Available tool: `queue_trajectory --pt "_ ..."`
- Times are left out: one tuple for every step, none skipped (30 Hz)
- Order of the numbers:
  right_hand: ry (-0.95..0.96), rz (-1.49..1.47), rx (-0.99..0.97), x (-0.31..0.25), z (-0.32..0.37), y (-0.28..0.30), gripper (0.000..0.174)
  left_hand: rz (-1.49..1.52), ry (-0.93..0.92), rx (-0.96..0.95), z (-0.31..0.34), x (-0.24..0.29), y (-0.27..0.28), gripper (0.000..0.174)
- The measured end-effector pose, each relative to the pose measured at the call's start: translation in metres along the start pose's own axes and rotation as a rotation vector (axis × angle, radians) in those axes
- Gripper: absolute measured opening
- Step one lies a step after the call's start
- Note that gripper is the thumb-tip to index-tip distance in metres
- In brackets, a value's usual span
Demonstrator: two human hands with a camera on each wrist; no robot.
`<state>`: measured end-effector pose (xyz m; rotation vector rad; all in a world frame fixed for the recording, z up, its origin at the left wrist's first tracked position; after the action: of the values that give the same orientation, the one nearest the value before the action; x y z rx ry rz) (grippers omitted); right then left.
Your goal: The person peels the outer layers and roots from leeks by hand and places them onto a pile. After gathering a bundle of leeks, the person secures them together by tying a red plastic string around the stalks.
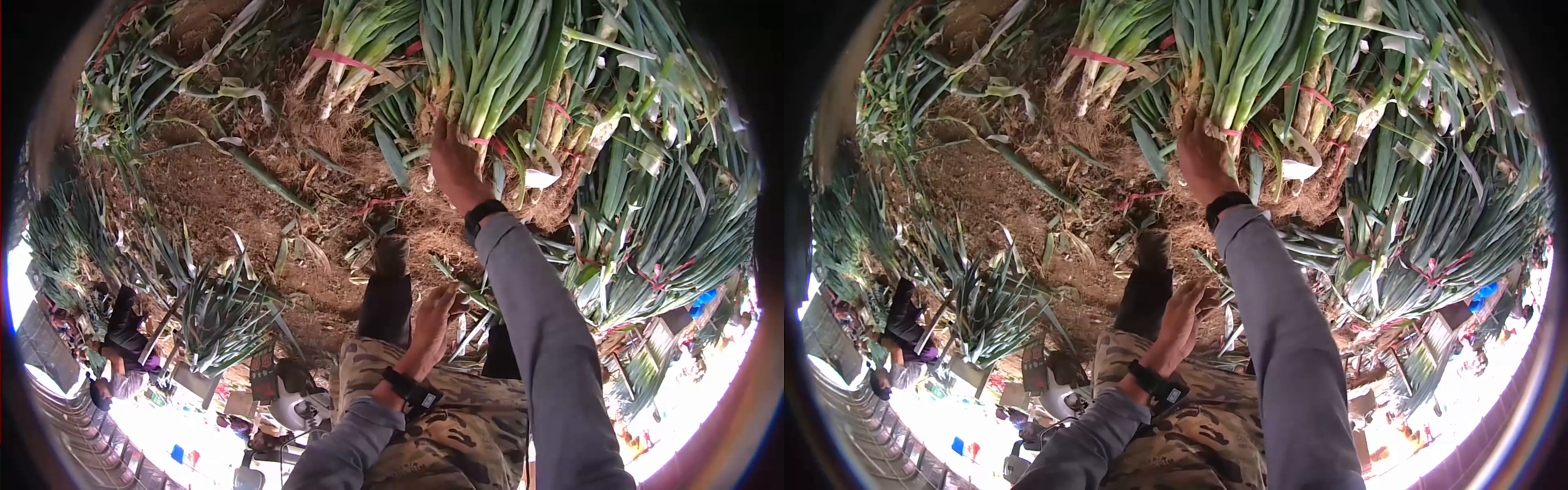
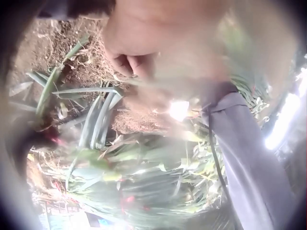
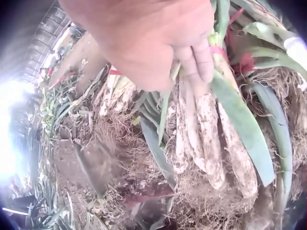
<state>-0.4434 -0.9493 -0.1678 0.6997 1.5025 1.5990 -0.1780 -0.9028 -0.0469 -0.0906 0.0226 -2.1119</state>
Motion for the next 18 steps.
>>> queue_trajectory --pt "-0.023 0.005 0.08 -0.002 0.0 -0.003 0.051 0.009 -0.006 -0.003 -0.002 0.001 0.003 0.037" --pt "-0.102 -0.091 0.068 0.003 -0.004 -0.009 0.047 0.023 -0.011 0.02 -0.003 0.002 0.008 0.037" --pt "-0.182 -0.187 0.059 0.009 -0.014 -0.007 0.042 0.035 -0.017 0.043 -0.004 0.004 0.011 0.038" --pt "-0.263 -0.284 0.047 0.015 -0.021 -0.006 0.039 0.047 -0.022 0.067 -0.006 0.004 0.015 0.038" --pt "-0.355 -0.348 -0.022 0.025 -0.024 -0.007 0.028 0.04 -0.017 0.081 -0.007 0.002 0.019 0.037" --pt "-0.327 -0.339 -0.032 0.029 -0.023 -0.005 0.027 0.026 -0.019 0.082 -0.008 0.003 0.02 0.037" --pt "-0.297 -0.332 -0.044 0.033 -0.02 -0.003 0.027 0.014 -0.02 0.084 -0.009 0.004 0.02 0.036" --pt "-0.267 -0.324 -0.052 0.036 -0.018 0.001 0.027 0.002 -0.024 0.084 -0.009 0.006 0.019 0.036" --pt "-0.301 -0.389 0.053 0.036 -0.012 0.01 0.028 -0.016 -0.069 0.111 -0.007 0.008 0.02 0.034" --pt "-0.315 -0.442 0.052 0.041 -0.006 0.019 0.028 -0.038 -0.117 0.131 -0.006 0.013 0.021 0.033" --pt "-0.328 -0.493 0.057 0.048 -0.001 0.031 0.028 -0.06 -0.168 0.146 -0.005 0.02 0.02 0.032" --pt "-0.342 -0.542 0.061 0.054 0.007 0.045 0.028 -0.032 -0.196 0.16 -0.01 0.019 0.027 0.031" --pt "-0.364 -0.592 0.042 0.057 0.017 0.063 0.025 -0.003 -0.22 0.173 -0.022 0.013 0.039 0.03" --pt "-0.244 -0.532 0.21 0.065 0.031 0.076 0.024 0.026 -0.241 0.183 -0.027 0.01 0.046 0.028" --pt "-0.216 -0.499 0.215 0.071 0.044 0.098 0.023 0.021 -0.254 0.223 -0.023 0.013 0.047 0.027" --pt "-0.19 -0.465 0.217 0.078 0.059 0.126 0.022 0.013 -0.265 0.264 -0.017 0.015 0.048 0.025" --pt "-0.201 -0.51 0.248 0.087 0.076 0.149 0.021 0.032 -0.231 0.277 -0.018 0.011 0.049 0.026" --pt "-0.215 -0.557 0.277 0.095 0.094 0.169 0.02 0.023 -0.233 0.234 -0.019 0.005 0.049 0.03"
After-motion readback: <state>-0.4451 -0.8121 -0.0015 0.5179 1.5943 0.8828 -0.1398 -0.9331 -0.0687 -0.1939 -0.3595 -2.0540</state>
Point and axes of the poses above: each hand's wrist, its own z-axis away from the middle knuckle, its own y-axis out of the back of the hand, x = y × z, the point moved 4 cm from there along -z, towards the middle knuckle, and after that the axes turned 13 degrees about x, right-handed, at the moved point
